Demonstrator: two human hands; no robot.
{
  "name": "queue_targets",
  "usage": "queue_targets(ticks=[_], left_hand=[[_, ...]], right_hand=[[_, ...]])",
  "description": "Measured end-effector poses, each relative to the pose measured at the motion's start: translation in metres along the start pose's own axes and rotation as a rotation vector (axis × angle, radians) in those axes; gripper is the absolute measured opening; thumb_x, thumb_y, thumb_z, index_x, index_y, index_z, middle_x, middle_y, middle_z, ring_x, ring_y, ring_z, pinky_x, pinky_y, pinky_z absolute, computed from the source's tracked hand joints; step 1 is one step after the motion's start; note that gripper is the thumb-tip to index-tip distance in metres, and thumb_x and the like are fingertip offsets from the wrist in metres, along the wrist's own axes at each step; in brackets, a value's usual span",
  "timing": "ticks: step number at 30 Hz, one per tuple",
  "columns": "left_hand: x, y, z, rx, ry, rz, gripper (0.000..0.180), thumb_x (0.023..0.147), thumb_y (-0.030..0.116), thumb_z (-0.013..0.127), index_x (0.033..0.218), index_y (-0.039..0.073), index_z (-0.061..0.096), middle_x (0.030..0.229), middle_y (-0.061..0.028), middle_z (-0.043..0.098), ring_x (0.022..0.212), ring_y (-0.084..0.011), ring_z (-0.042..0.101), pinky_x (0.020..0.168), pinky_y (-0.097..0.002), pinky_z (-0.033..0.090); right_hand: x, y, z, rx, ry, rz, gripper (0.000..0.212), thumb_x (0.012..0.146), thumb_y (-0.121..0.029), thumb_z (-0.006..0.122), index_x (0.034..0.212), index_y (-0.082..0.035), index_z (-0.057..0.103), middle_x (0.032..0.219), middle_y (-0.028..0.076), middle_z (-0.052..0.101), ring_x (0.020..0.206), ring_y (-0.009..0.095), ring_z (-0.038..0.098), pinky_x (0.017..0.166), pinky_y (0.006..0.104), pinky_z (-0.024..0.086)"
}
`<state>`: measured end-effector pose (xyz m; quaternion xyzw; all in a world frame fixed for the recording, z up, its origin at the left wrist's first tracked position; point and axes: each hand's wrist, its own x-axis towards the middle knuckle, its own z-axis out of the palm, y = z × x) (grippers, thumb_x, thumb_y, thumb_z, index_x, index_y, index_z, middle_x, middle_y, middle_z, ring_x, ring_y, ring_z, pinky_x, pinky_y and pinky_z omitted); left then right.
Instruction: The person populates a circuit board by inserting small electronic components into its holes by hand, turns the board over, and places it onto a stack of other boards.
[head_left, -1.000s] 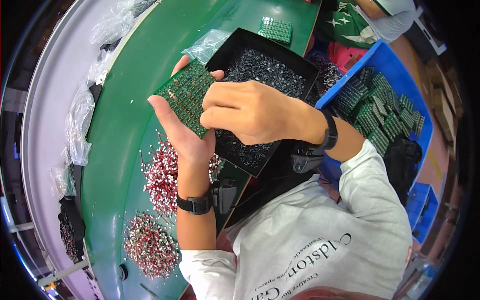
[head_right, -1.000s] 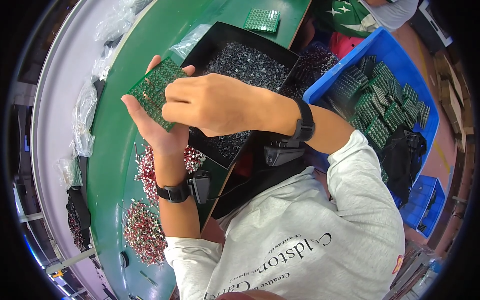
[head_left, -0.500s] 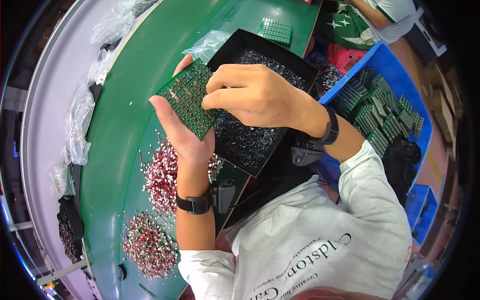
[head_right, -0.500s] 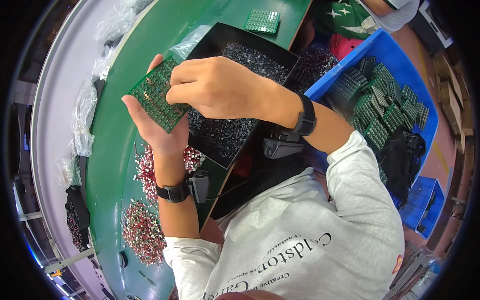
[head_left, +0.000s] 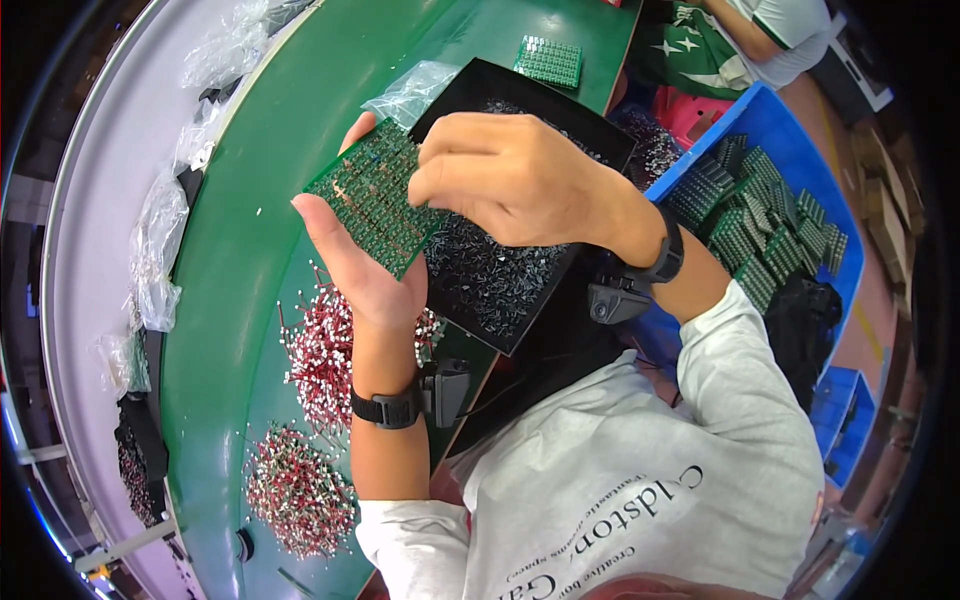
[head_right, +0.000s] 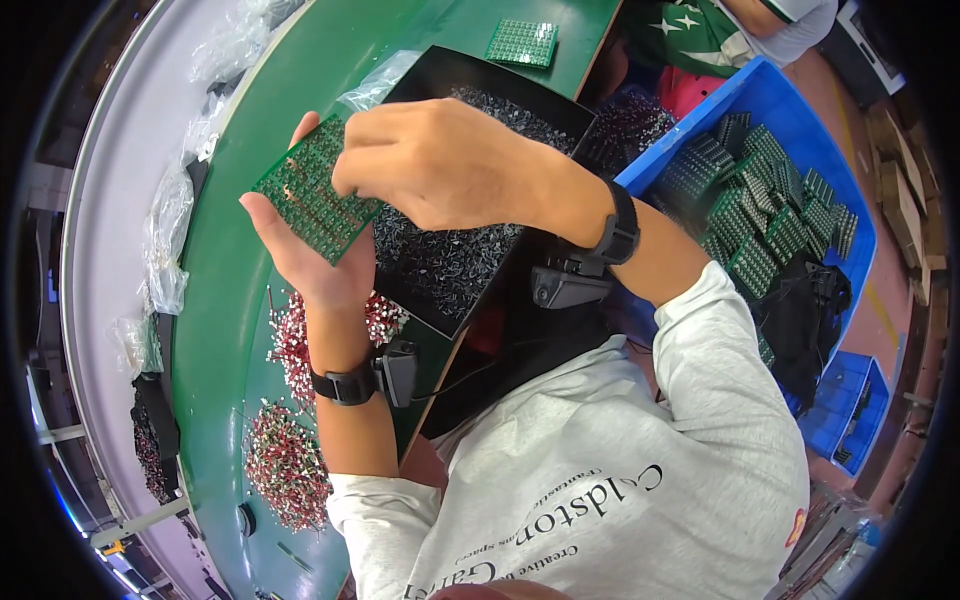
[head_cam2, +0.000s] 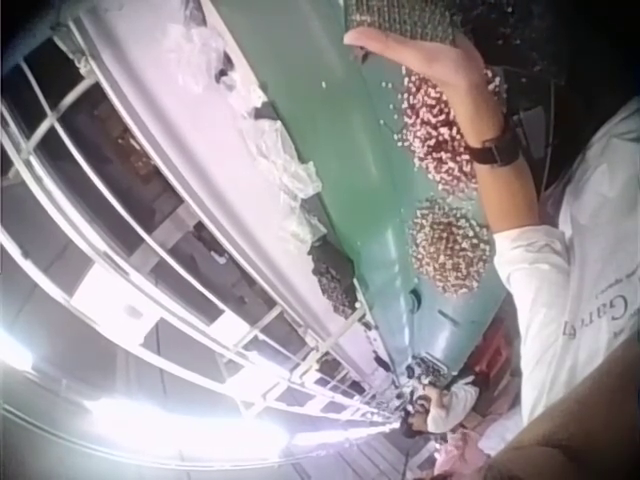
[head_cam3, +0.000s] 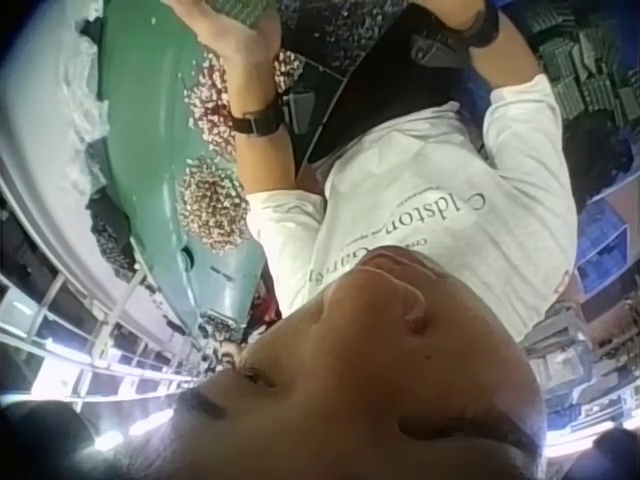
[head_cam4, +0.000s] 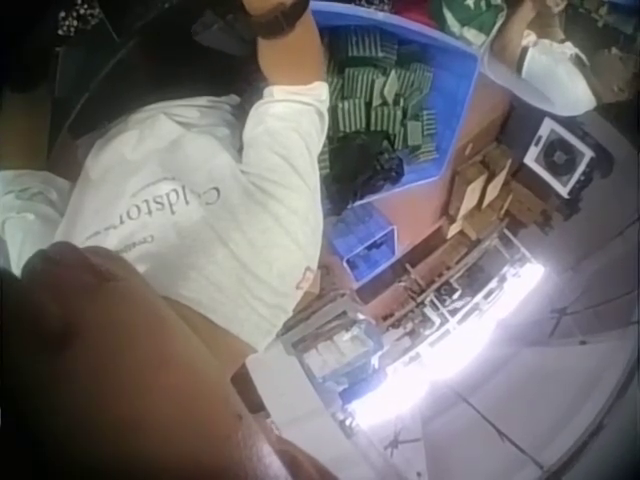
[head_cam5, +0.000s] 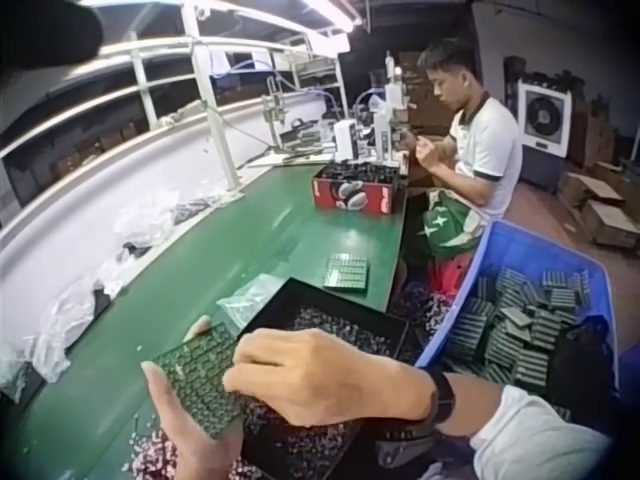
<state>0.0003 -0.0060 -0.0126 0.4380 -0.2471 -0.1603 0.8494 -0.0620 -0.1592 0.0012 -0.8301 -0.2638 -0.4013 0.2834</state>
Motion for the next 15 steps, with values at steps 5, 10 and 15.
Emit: queue_targets(ticks=[5,10,15], left_hand=[[0.0,-0.001,-0.001,0.03,0.005,0.015,0.082,0.1,0.066,0.029,0.142,-0.004,0.044,0.125,-0.0144,0.061,0.115,-0.0234,0.059,0.099,-0.037,0.047],[-0.001,-0.001,0.001,-0.01,-0.027,-0.002,0.08,0.102,0.064,0.028,0.139,-0.004,0.047,0.121,-0.0138,0.062,0.107,-0.0204,0.061,0.094,-0.0345,0.049],[-0.001,0.003,-0.003,-0.031,-0.042,-0.016,0.082,0.101,0.065,0.028,0.142,-0.004,0.044,0.124,-0.0142,0.061,0.115,-0.0235,0.059,0.098,-0.0377,0.048]], right_hand=[[-0.004,-0.004,0.015,0.038,-0.003,-0.034,0.021,0.07,0.006,0.068,0.088,-0.003,0.062,0.087,0.008,0.06,0.079,0.028,0.062,0.066,0.0362,0.053],[-0.006,-0.005,0.016,0.065,-0.004,0.02,0.022,0.068,0.008,0.065,0.087,-0.002,0.061,0.085,0.01,0.058,0.08,0.029,0.061,0.068,0.0361,0.052],[0.003,-0.01,-0.001,0.13,0.015,0.073,0.013,0.077,0.008,0.064,0.084,-0.001,0.057,0.081,0.011,0.054,0.074,0.032,0.058,0.07,0.0383,0.053]])
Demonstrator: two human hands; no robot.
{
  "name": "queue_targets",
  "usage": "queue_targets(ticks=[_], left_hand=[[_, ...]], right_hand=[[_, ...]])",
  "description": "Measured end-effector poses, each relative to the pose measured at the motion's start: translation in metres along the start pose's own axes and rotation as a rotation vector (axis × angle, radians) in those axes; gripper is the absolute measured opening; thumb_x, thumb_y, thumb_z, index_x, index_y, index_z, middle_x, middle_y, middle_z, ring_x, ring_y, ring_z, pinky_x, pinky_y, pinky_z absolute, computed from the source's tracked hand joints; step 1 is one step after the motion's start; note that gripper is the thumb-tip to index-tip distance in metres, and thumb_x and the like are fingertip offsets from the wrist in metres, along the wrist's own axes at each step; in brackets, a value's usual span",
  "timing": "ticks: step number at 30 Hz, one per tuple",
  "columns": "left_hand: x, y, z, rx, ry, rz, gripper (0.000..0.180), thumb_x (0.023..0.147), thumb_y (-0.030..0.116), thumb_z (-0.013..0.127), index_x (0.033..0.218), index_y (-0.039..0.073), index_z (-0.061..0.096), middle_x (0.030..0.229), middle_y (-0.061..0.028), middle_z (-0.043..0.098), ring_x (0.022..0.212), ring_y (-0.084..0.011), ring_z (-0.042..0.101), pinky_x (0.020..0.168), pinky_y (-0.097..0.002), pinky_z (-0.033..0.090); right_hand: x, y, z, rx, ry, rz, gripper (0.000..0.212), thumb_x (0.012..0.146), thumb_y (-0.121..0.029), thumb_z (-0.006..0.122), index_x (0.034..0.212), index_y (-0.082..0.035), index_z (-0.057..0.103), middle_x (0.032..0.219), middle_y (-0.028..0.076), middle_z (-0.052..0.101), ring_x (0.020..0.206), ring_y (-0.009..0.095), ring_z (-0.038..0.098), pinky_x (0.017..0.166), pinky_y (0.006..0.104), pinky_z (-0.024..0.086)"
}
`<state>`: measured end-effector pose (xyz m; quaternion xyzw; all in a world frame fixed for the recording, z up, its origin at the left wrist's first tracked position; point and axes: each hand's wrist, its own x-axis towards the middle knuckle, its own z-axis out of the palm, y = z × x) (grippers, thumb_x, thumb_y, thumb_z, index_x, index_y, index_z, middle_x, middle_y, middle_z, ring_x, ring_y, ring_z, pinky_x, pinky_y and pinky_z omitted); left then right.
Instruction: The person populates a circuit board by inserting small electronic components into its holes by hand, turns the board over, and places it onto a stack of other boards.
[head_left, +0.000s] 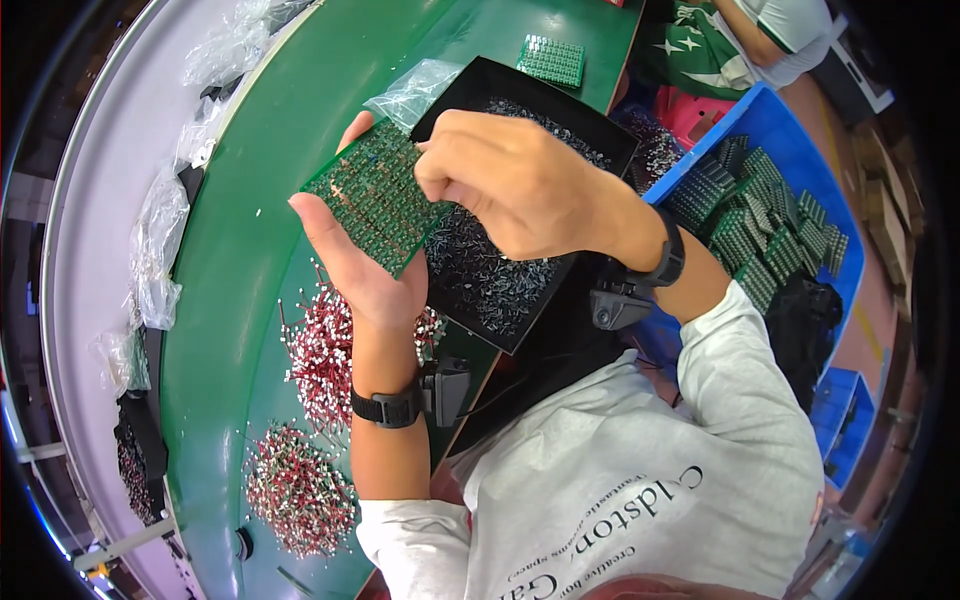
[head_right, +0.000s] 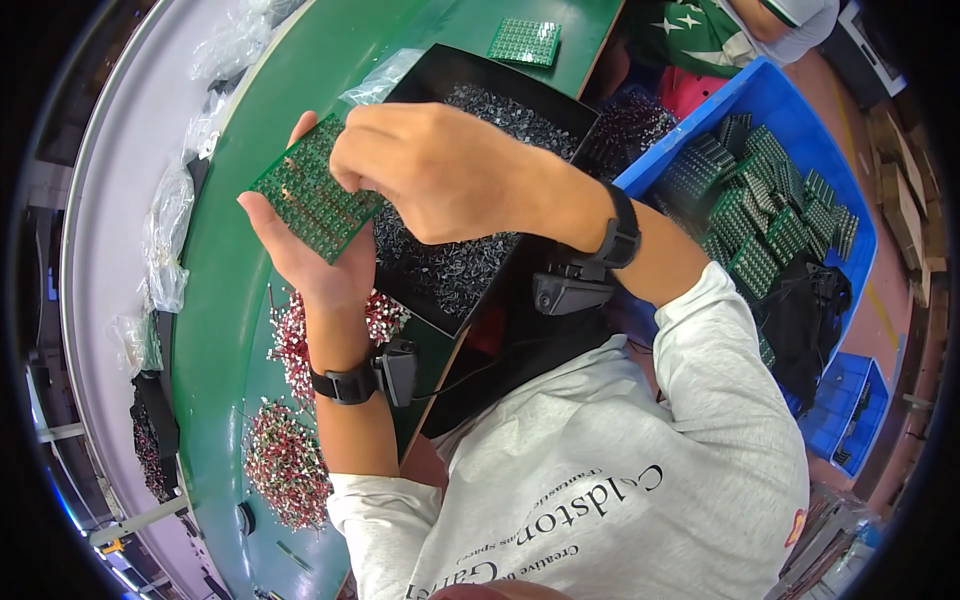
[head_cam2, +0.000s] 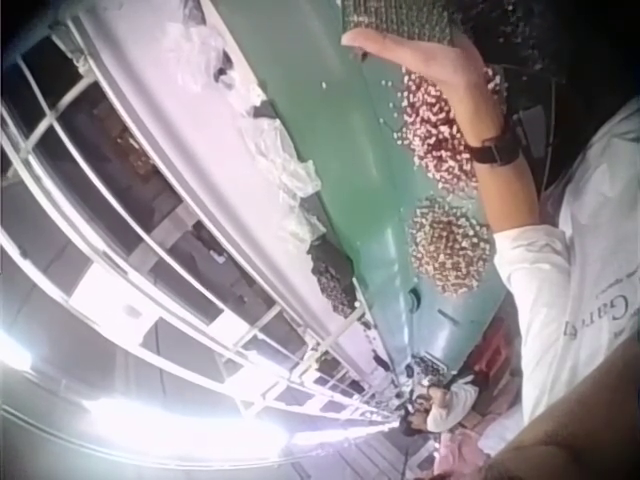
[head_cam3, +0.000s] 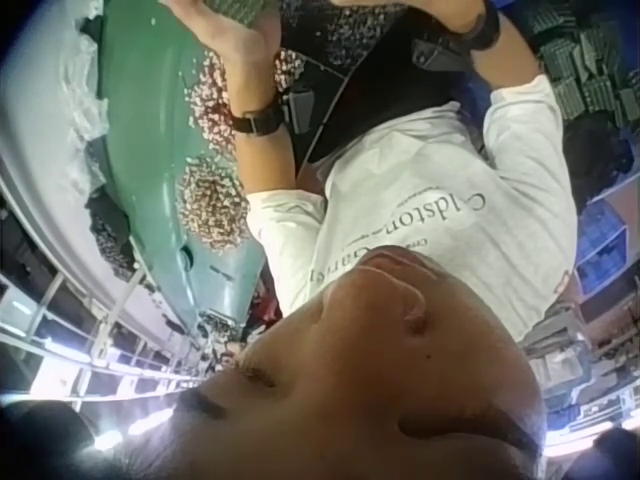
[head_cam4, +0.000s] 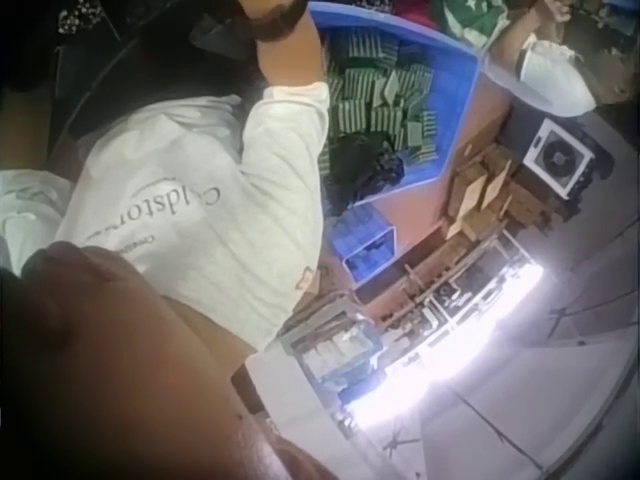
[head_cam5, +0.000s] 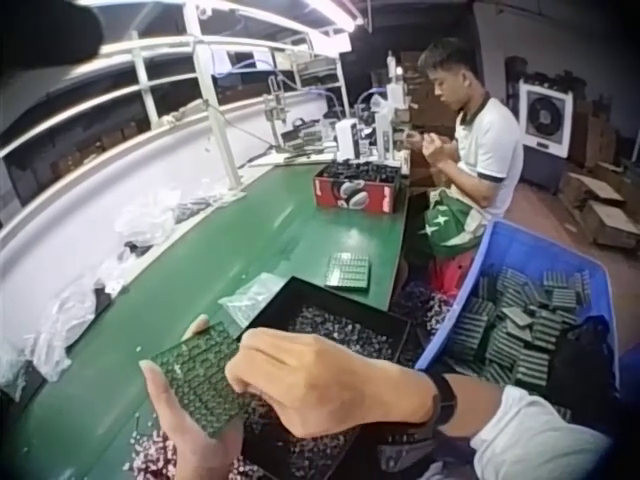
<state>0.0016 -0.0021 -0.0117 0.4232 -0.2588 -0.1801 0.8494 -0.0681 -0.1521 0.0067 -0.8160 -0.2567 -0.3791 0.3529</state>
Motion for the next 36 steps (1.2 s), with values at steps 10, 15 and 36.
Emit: queue_targets(ticks=[10,15,36], left_hand=[[0.0,-0.002,0.005,0.043,0.061,0.018,0.083,0.1,0.066,0.029,0.142,-0.004,0.044,0.123,-0.0147,0.061,0.113,-0.0238,0.06,0.098,-0.0377,0.047],[0.001,-0.004,0.0,0.012,0.067,0.013,0.083,0.1,0.066,0.028,0.142,-0.004,0.044,0.122,-0.0138,0.061,0.112,-0.0242,0.06,0.098,-0.0384,0.047],[0.001,0.001,-0.003,-0.026,0.008,-0.02,0.084,0.099,0.069,0.029,0.145,-0.001,0.042,0.125,-0.0133,0.06,0.114,-0.0249,0.059,0.099,-0.0422,0.047]], right_hand=[[-0.011,0.006,0.013,-0.104,-0.075,-0.09,0.018,0.076,0.002,0.068,0.092,-0.005,0.065,0.086,0.008,0.059,0.08,0.028,0.063,0.075,0.0404,0.057],[-0.009,0.003,0.016,-0.108,-0.055,-0.049,0.016,0.077,0.004,0.066,0.09,-0.003,0.061,0.084,0.01,0.058,0.079,0.031,0.063,0.081,0.0408,0.058],[0.0,0.009,-0.008,-0.053,0.045,-0.021,0.012,0.081,0.003,0.069,0.089,0.0,0.061,0.084,0.011,0.062,0.076,0.029,0.063,0.067,0.0361,0.053]])
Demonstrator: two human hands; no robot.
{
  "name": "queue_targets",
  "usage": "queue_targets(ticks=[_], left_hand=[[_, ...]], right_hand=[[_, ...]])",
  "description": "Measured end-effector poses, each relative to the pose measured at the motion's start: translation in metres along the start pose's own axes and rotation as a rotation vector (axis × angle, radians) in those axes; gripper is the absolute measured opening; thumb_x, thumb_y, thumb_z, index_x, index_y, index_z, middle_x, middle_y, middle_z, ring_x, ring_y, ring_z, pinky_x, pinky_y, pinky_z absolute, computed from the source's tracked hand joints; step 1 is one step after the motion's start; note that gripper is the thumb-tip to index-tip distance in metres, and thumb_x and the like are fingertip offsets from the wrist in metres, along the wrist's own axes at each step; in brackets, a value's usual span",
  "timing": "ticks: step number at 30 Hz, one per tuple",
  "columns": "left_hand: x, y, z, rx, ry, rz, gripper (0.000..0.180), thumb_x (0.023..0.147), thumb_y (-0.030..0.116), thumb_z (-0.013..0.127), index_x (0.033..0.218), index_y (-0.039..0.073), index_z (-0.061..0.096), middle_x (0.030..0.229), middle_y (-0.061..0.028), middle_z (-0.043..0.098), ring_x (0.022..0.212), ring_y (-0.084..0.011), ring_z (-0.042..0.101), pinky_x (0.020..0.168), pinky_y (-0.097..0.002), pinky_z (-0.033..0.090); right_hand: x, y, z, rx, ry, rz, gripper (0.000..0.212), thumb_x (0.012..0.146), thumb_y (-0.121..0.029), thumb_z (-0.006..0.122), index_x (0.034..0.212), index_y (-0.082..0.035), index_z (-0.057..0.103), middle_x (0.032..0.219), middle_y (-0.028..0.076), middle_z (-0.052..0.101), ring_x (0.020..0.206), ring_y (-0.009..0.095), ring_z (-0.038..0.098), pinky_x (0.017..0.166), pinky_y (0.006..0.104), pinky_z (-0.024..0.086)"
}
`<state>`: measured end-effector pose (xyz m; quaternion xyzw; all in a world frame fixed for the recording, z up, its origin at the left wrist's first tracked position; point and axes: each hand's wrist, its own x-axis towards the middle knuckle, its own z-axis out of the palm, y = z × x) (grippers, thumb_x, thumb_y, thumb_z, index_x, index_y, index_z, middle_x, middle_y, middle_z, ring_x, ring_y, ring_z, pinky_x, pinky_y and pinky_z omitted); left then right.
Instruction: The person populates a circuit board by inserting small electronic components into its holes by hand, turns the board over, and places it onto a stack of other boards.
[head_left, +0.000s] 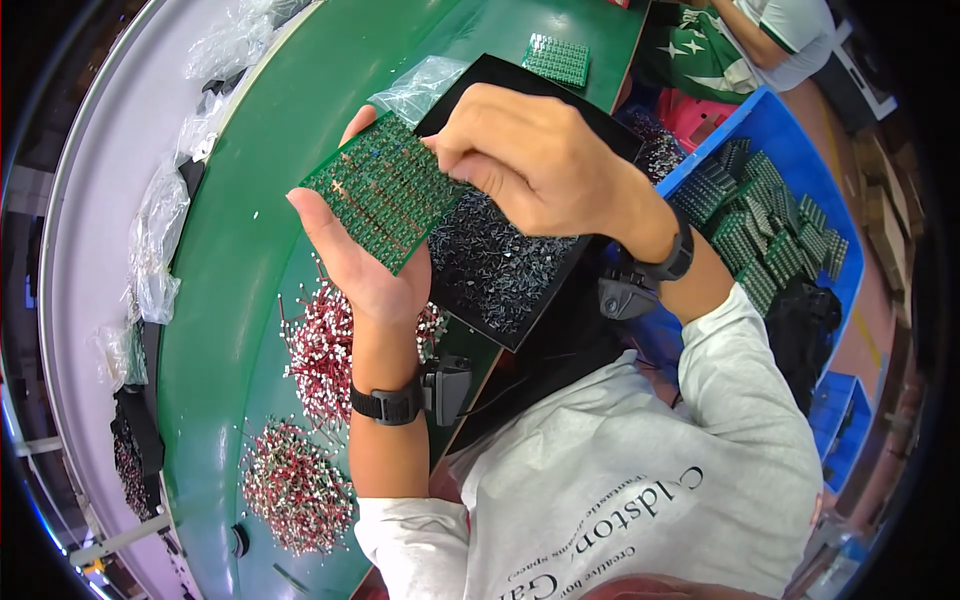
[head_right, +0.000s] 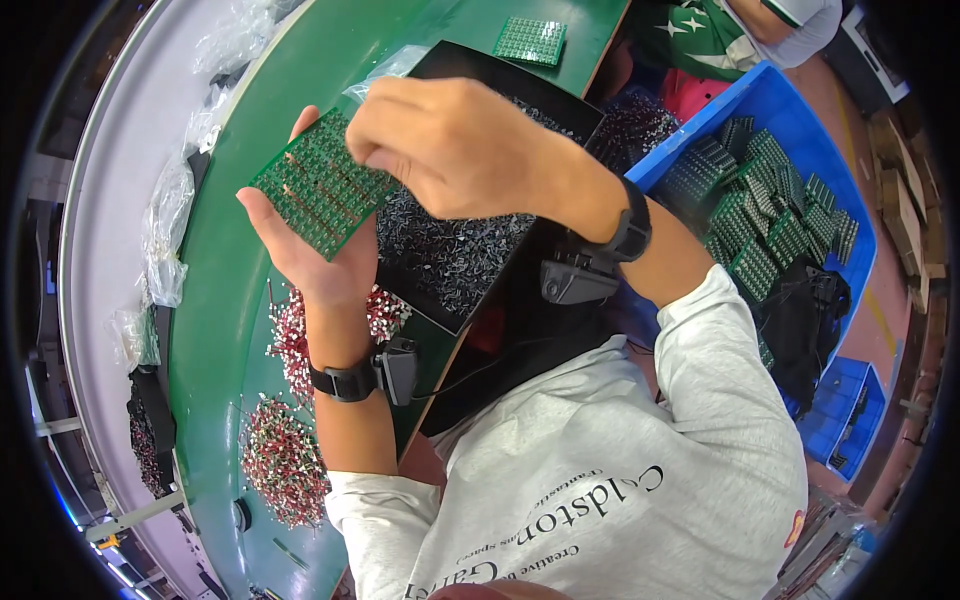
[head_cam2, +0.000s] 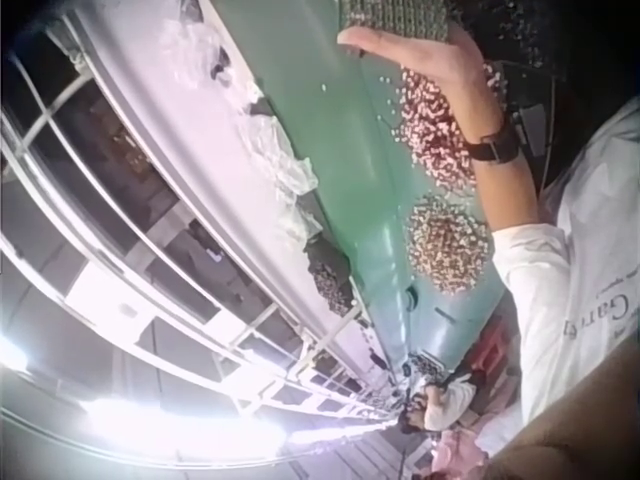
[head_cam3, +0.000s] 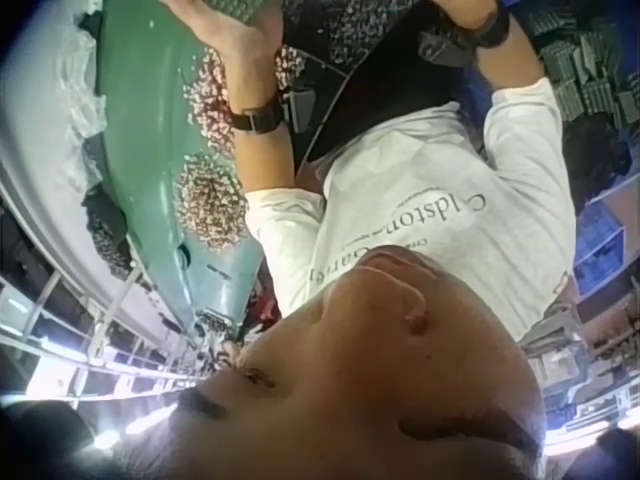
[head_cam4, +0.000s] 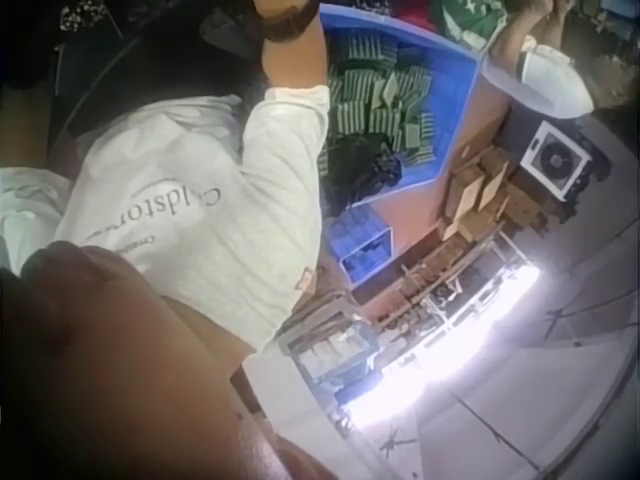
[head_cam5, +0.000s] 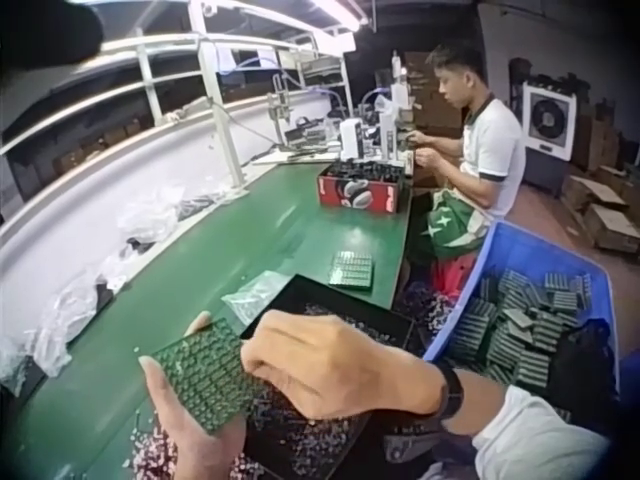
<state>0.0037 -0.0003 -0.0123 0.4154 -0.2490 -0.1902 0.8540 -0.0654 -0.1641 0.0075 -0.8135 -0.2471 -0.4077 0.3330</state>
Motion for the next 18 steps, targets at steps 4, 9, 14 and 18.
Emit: queue_targets(ticks=[4,9,14,18], left_hand=[[0.001,-0.002,0.002,-0.003,0.009,-0.002,0.083,0.099,0.068,0.028,0.145,-0.001,0.042,0.127,-0.0119,0.06,0.115,-0.0245,0.058,0.099,-0.042,0.047],[0.001,-0.002,0.007,-0.057,0.015,0.013,0.083,0.101,0.067,0.027,0.14,-0.004,0.046,0.118,-0.0145,0.064,0.108,-0.0221,0.063,0.095,-0.0353,0.05],[0.001,-0.002,0.007,-0.036,0.018,0.012,0.083,0.101,0.066,0.028,0.14,-0.004,0.046,0.118,-0.0142,0.064,0.108,-0.0221,0.062,0.095,-0.0348,0.049],[0.001,-0.004,0.006,0.001,0.019,0.027,0.082,0.101,0.066,0.028,0.14,-0.004,0.046,0.121,-0.0148,0.063,0.11,-0.0221,0.062,0.097,-0.0352,0.049]], right_hand=[[-0.004,0.009,-0.003,-0.104,-0.076,0.026,0.016,0.078,0.001,0.073,0.092,-0.002,0.066,0.087,0.01,0.063,0.076,0.028,0.064,0.066,0.0353,0.053],[-0.007,0.011,0.005,-0.108,-0.075,-0.028,0.019,0.073,0.002,0.074,0.09,-0.004,0.067,0.087,0.007,0.064,0.078,0.026,0.065,0.066,0.0346,0.054],[-0.006,0.012,0.006,-0.089,-0.038,-0.098,0.022,0.07,0.003,0.073,0.09,-0.005,0.068,0.088,0.005,0.064,0.081,0.025,0.066,0.066,0.0338,0.054],[-0.008,0.013,0.01,-0.131,-0.084,-0.093,0.025,0.067,0.005,0.07,0.09,-0.005,0.066,0.088,0.005,0.063,0.082,0.025,0.065,0.064,0.0343,0.054]])
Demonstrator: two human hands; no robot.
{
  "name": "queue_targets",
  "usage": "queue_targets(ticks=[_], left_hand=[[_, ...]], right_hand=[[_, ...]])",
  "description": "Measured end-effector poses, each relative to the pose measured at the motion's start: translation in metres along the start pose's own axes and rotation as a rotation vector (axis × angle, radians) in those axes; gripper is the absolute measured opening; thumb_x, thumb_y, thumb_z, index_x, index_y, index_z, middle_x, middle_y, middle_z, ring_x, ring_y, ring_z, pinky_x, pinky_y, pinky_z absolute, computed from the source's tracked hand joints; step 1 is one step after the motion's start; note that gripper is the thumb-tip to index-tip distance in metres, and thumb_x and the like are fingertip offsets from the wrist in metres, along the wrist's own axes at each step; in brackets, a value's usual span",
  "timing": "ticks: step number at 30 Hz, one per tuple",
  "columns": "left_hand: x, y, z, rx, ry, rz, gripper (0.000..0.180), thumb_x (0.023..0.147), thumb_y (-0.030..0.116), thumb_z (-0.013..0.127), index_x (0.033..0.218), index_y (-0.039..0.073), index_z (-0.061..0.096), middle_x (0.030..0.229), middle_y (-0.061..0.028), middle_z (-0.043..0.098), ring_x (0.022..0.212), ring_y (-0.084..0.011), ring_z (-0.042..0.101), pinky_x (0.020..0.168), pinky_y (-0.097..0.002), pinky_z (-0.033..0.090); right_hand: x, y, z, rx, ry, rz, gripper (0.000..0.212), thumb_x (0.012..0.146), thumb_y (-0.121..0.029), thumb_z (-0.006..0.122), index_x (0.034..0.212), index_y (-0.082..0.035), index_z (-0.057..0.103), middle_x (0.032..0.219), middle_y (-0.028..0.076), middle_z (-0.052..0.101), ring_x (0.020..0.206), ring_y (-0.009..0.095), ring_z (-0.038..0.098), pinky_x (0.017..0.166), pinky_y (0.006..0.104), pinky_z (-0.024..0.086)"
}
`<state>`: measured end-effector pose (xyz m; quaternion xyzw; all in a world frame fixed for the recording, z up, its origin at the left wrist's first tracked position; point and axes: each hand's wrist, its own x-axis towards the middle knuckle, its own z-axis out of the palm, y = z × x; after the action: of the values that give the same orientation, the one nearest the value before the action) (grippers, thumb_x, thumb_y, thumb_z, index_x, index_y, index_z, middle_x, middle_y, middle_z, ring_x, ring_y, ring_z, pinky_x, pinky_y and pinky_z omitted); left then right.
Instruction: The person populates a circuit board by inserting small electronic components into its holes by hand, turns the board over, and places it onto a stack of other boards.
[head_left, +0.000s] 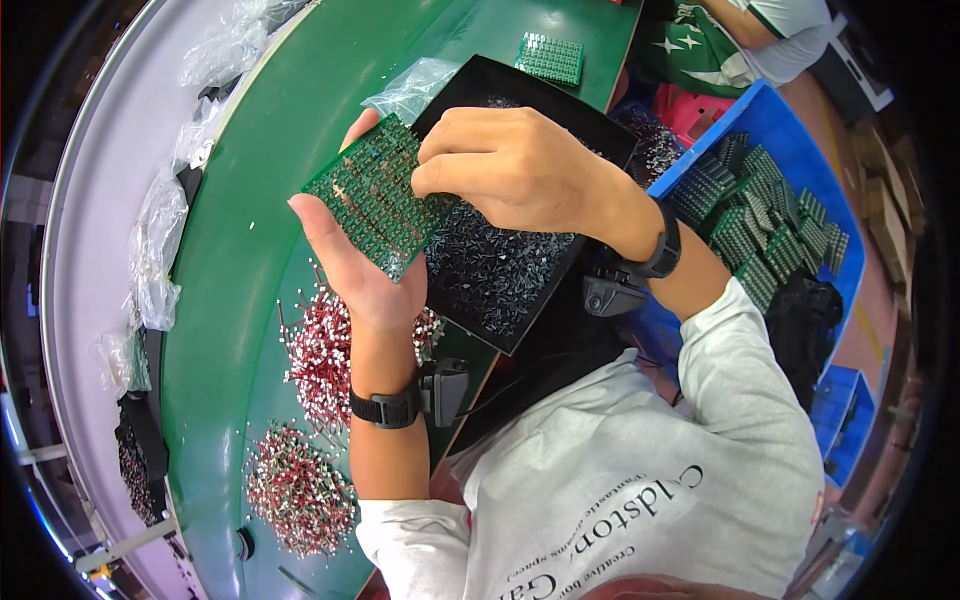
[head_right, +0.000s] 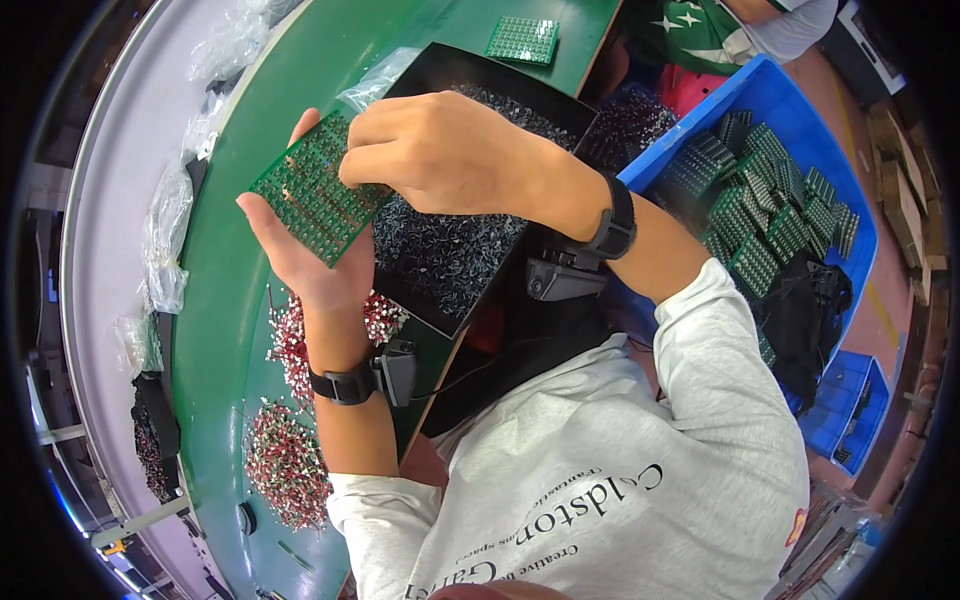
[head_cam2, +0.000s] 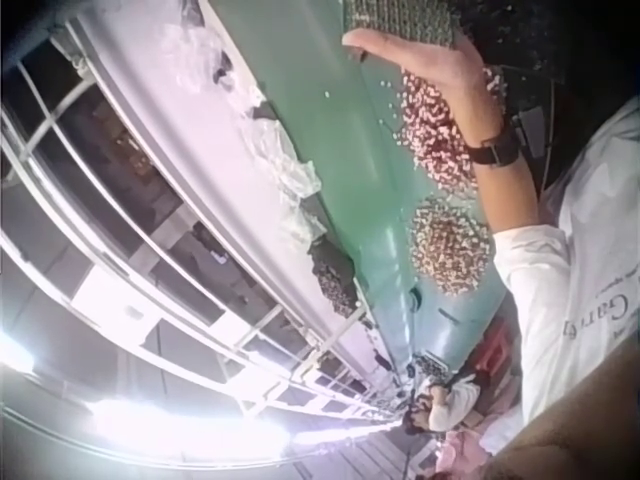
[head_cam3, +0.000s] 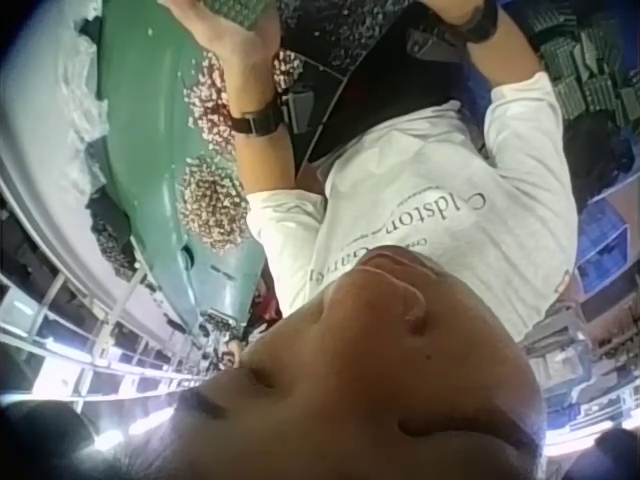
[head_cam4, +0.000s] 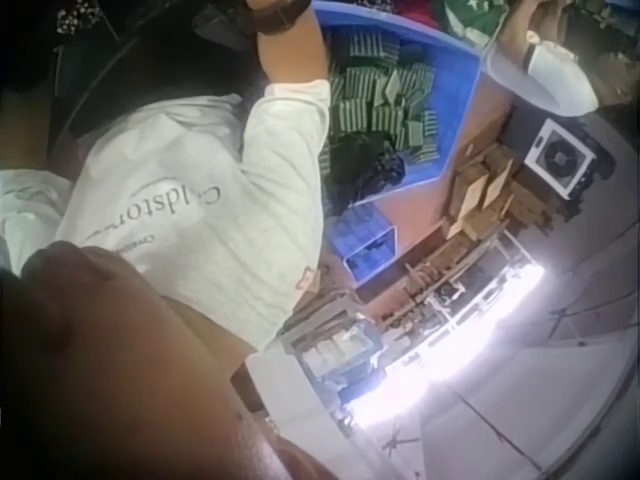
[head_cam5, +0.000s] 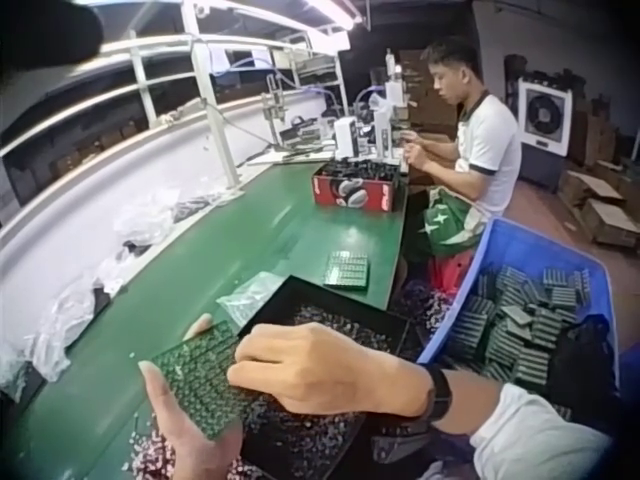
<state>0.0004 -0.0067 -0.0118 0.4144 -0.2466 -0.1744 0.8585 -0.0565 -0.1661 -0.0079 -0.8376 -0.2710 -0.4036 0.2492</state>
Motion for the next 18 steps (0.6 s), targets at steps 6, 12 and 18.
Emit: queue_targets(ticks=[6,12,18], left_hand=[[-0.001,0.001,0.002,-0.046,-0.045,-0.041,0.083,0.101,0.066,0.028,0.14,-0.005,0.046,0.125,-0.0159,0.061,0.112,-0.0224,0.061,0.098,-0.0366,0.048],[0.0,0.004,-0.002,-0.091,0.002,-0.049,0.085,0.1,0.067,0.029,0.14,-0.006,0.046,0.121,-0.0153,0.063,0.109,-0.0222,0.062,0.097,-0.0355,0.049],[0.002,0.0,-0.009,-0.043,-0.056,-0.058,0.085,0.1,0.067,0.028,0.146,-0.003,0.04,0.128,-0.015,0.06,0.118,-0.0258,0.058,0.101,-0.0415,0.046]], right_hand=[[0.001,-0.007,0.005,-0.045,0.021,0.028,0.021,0.069,0.006,0.065,0.087,-0.004,0.061,0.083,0.006,0.059,0.078,0.025,0.063,0.063,0.0349,0.053],[0.008,-0.006,-0.015,0.077,0.02,0.151,0.014,0.077,0.003,0.067,0.087,-0.003,0.06,0.081,0.01,0.056,0.073,0.029,0.06,0.062,0.0366,0.05],[0.003,-0.005,-0.006,0.023,-0.033,0.004,0.021,0.072,0.0,0.071,0.091,-0.005,0.064,0.086,0.007,0.06,0.075,0.026,0.063,0.062,0.0348,0.052]])
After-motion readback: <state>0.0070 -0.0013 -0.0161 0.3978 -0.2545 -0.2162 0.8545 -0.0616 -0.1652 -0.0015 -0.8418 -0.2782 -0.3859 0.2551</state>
